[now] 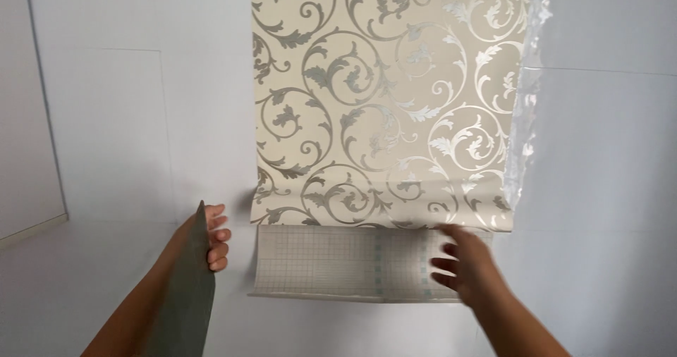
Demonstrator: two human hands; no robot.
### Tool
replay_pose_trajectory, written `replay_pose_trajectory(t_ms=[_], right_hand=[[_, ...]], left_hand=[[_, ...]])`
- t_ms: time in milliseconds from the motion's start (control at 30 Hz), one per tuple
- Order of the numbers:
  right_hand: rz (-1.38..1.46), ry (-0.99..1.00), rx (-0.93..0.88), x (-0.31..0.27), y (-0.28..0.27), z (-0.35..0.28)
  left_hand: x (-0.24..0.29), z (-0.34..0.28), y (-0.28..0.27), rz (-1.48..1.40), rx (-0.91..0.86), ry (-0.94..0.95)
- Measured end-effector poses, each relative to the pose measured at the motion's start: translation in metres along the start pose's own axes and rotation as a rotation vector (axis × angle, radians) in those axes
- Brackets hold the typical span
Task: Applying a patterned decorative wrap to a white surface by peeling the backing and smoothing it with a tool
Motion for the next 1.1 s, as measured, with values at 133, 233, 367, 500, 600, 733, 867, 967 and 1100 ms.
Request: replay_pose_trajectory(t_ms=[133,233,367,500,600,733,867,967,1100], right_hand=[[0.544,0.066,0.013,0.014,-0.034,0.031],[0.524,-0.028,0.065,0.001,-0.040,0.020],[0.495,-0.102,0.099,0.006,-0.059,0.040],[0.474,-0.091,0.102,0.010,-0.066,0.046],[0.488,-0.104,0.084,0.014,-0.075,0.066],[0.476,-0.100,0.101,0.008,-0.075,0.056],[0.468,-0.104,0.105,0.009,-0.083,0.062],[0.465,-0.106,0.109,0.009,-0.083,0.061],[0.448,-0.098,0.111,0.008,-0.082,0.056]], left_hand=[[-0.002,-0.019,0.039,0.018,-0.061,0.006],[-0.002,-0.002,0.054,0.045,-0.167,0.013],[-0.029,0.059,0.029,0.265,-0.385,-0.244],[-0.013,0.018,0.049,0.263,-0.356,-0.034],[-0.011,0.040,0.038,0.144,-0.422,0.065],[0.001,0.002,0.056,0.169,-0.276,0.059],[-0.008,0.033,0.041,0.089,-0.497,0.063],[-0.026,0.076,0.020,0.013,-0.889,-0.092],[-0.026,0.071,0.023,-0.102,-0.978,-0.051]])
Point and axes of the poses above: each hand's wrist, its own z-axis towards the middle knuckle, its own y-axis out of the palm, x = y × z, the point moved 7 cm from there along z, towards the middle knuckle, and after that the axes turned 11 degrees about -x, right-handed, at the moved point
